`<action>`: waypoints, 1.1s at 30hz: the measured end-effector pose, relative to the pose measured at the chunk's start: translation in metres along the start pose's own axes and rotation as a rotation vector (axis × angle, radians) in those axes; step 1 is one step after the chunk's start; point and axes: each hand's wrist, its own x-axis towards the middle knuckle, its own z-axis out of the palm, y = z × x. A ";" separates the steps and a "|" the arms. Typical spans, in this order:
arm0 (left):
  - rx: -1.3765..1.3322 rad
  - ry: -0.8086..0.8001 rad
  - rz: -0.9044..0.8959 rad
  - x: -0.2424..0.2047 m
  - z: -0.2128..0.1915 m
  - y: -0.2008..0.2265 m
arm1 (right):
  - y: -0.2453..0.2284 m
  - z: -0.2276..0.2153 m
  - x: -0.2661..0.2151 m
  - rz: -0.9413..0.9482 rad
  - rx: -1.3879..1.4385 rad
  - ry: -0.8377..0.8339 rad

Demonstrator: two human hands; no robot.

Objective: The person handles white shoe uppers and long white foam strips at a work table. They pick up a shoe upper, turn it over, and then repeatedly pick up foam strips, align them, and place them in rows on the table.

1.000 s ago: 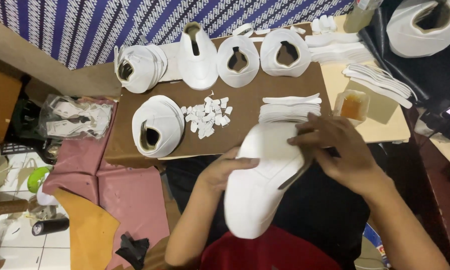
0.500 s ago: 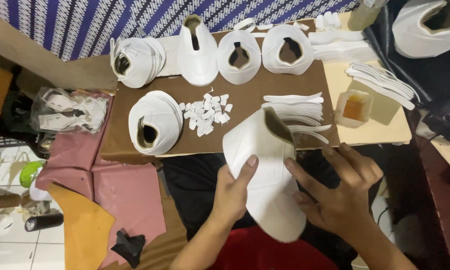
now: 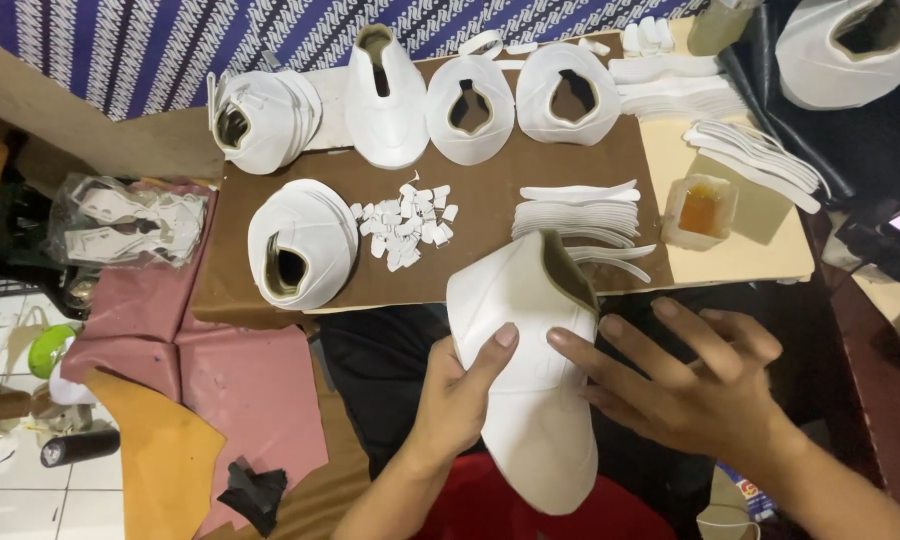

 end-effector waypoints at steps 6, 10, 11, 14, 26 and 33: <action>0.098 -0.041 0.013 -0.001 -0.002 0.001 | 0.009 -0.008 0.002 -0.067 -0.032 0.001; 0.097 -0.072 0.011 0.000 -0.005 0.001 | 0.011 -0.009 -0.002 -0.088 -0.004 -0.001; 0.096 -0.056 -0.015 0.000 -0.006 0.001 | 0.013 -0.008 -0.007 -0.099 0.022 -0.009; 0.102 -0.050 -0.034 0.001 -0.005 0.001 | 0.017 -0.008 -0.001 -0.102 0.051 0.040; -0.020 -0.103 -0.034 0.005 -0.013 -0.009 | 0.025 -0.007 -0.001 -0.086 0.218 -0.001; -0.078 -0.050 -0.043 0.011 -0.011 -0.012 | 0.027 -0.007 -0.017 0.099 0.308 0.104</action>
